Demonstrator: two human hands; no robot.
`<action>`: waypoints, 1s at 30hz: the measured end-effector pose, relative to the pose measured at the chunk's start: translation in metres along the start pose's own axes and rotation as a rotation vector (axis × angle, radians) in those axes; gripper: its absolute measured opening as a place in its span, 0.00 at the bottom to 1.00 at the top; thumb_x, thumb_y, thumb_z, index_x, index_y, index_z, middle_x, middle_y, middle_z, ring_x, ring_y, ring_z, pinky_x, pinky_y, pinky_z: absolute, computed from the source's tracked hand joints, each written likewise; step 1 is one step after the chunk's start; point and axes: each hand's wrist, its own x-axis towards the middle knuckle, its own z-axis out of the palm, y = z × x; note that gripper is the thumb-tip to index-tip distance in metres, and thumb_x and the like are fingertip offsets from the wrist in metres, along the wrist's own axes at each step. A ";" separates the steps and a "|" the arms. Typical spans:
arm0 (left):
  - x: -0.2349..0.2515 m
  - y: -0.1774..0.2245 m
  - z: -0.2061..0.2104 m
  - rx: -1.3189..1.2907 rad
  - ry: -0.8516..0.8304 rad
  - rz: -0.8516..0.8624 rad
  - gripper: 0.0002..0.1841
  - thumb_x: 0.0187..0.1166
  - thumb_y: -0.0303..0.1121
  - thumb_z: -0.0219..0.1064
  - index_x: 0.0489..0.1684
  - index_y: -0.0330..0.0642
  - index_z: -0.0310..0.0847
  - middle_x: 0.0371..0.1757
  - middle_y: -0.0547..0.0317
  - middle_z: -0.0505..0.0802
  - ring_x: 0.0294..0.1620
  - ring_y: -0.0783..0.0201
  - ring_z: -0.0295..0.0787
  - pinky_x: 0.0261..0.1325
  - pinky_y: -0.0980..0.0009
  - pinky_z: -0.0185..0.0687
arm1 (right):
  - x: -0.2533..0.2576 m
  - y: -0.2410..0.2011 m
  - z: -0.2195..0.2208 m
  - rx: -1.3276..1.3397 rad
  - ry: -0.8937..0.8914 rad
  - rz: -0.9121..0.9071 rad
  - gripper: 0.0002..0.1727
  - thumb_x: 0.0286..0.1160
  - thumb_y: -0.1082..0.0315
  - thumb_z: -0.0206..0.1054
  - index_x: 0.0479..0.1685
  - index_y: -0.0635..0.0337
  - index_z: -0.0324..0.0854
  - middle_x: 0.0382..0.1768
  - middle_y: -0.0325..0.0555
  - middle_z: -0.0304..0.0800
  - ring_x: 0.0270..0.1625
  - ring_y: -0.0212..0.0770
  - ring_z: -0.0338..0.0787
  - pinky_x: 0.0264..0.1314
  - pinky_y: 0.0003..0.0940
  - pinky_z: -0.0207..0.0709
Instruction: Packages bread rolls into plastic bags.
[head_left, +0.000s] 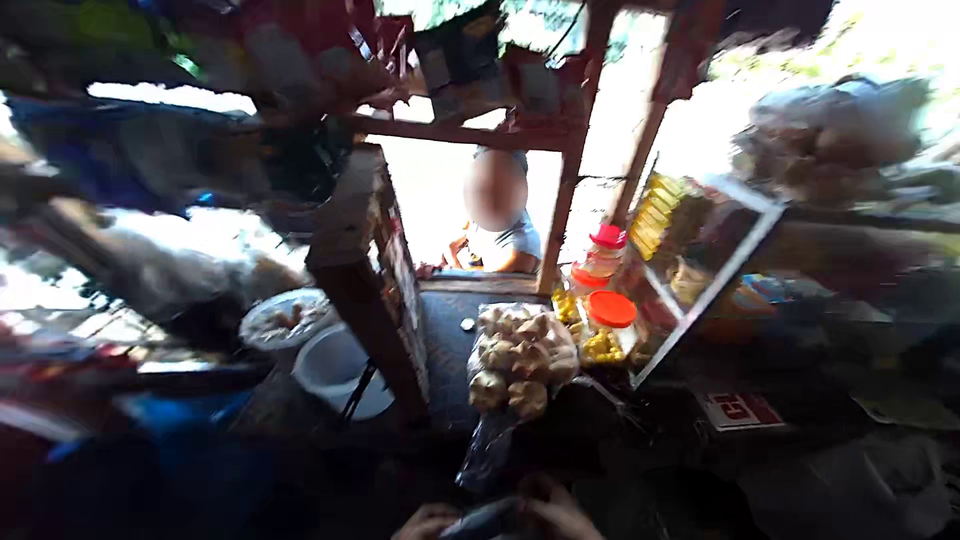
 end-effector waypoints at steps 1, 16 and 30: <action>0.000 -0.001 -0.002 0.008 0.006 0.004 0.16 0.64 0.16 0.62 0.45 0.31 0.93 0.60 0.44 0.93 0.64 0.50 0.90 0.69 0.49 0.83 | -0.001 0.000 -0.002 -0.027 -0.005 -0.034 0.20 0.71 0.74 0.71 0.62 0.72 0.78 0.49 0.50 0.89 0.47 0.34 0.88 0.54 0.34 0.83; -0.008 0.006 -0.007 0.060 -0.257 0.175 0.16 0.76 0.18 0.58 0.49 0.38 0.94 0.61 0.47 0.92 0.62 0.60 0.89 0.68 0.64 0.83 | 0.033 -0.050 0.022 0.088 -0.043 0.084 0.21 0.88 0.61 0.62 0.65 0.71 0.78 0.58 0.54 0.89 0.61 0.40 0.86 0.70 0.39 0.77; 0.017 0.021 0.002 -0.370 -0.154 -0.262 0.32 0.67 0.21 0.73 0.78 0.34 0.73 0.77 0.50 0.79 0.62 0.67 0.88 0.60 0.72 0.88 | 0.019 -0.061 0.037 0.419 -0.140 0.110 0.09 0.90 0.72 0.54 0.61 0.65 0.70 0.44 0.52 0.92 0.39 0.42 0.95 0.44 0.35 0.91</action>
